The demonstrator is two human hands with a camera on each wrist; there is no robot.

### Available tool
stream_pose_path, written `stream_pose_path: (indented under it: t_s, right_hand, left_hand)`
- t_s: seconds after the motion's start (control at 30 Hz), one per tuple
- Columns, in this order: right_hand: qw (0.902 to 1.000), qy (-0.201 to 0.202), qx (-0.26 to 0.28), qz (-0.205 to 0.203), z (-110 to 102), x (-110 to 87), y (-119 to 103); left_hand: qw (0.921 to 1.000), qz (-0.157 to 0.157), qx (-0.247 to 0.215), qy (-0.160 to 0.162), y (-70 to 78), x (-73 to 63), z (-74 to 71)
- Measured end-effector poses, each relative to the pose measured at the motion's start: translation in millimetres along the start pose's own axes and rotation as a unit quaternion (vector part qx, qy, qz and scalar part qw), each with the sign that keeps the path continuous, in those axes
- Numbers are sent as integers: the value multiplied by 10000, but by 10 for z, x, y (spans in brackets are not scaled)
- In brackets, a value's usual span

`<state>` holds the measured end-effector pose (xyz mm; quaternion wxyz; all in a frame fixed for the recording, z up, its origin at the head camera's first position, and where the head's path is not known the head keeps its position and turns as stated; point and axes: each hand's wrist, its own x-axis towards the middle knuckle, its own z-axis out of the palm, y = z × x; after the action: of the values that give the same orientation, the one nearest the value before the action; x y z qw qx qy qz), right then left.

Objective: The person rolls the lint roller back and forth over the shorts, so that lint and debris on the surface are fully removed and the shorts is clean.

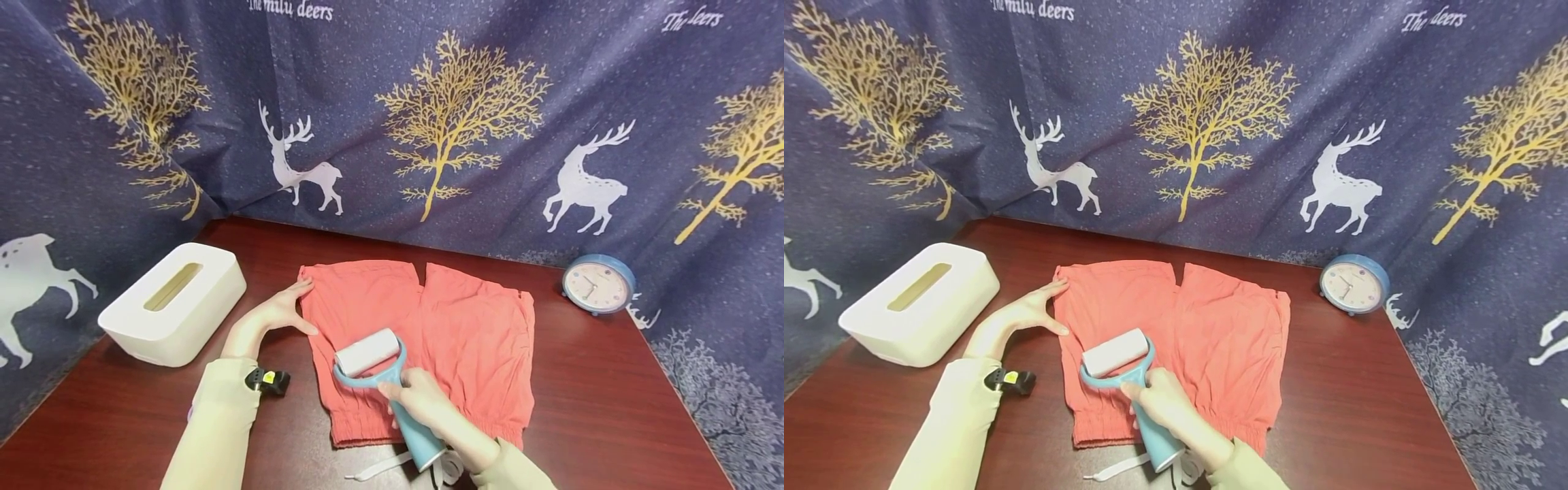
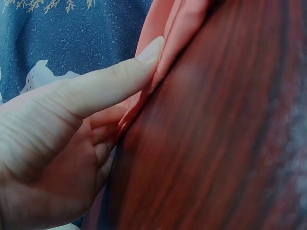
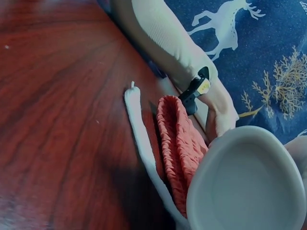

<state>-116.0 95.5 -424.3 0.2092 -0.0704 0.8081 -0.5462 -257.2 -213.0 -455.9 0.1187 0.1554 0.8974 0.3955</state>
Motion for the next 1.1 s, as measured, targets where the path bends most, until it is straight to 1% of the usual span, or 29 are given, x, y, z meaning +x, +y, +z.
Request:
stream_pose_path:
  t_s: [0.13,0.23,0.53,0.7,0.93,1.1]
  right_hand:
    - [10000,-11,47,-13,18,62,-17]
    - [10000,5,93,-31,34,105,-29]
    - [9997,222,66,5,84,229,-57]
    - [9996,265,39,16,89,313,-116]
    - [9995,302,46,60,101,527,-196]
    - [9987,470,-12,210,138,704,-242]
  left_hand:
    - [10000,-73,51,-6,-13,2,0]
    - [10000,-57,58,-12,-23,7,-3]
    - [10000,-7,11,-22,-24,5,1]
    - [10000,-16,-17,-14,-19,7,-7]
    - [9999,-41,-146,-11,-4,5,-2]
    - [9992,-5,-392,-48,-2,-2,14]
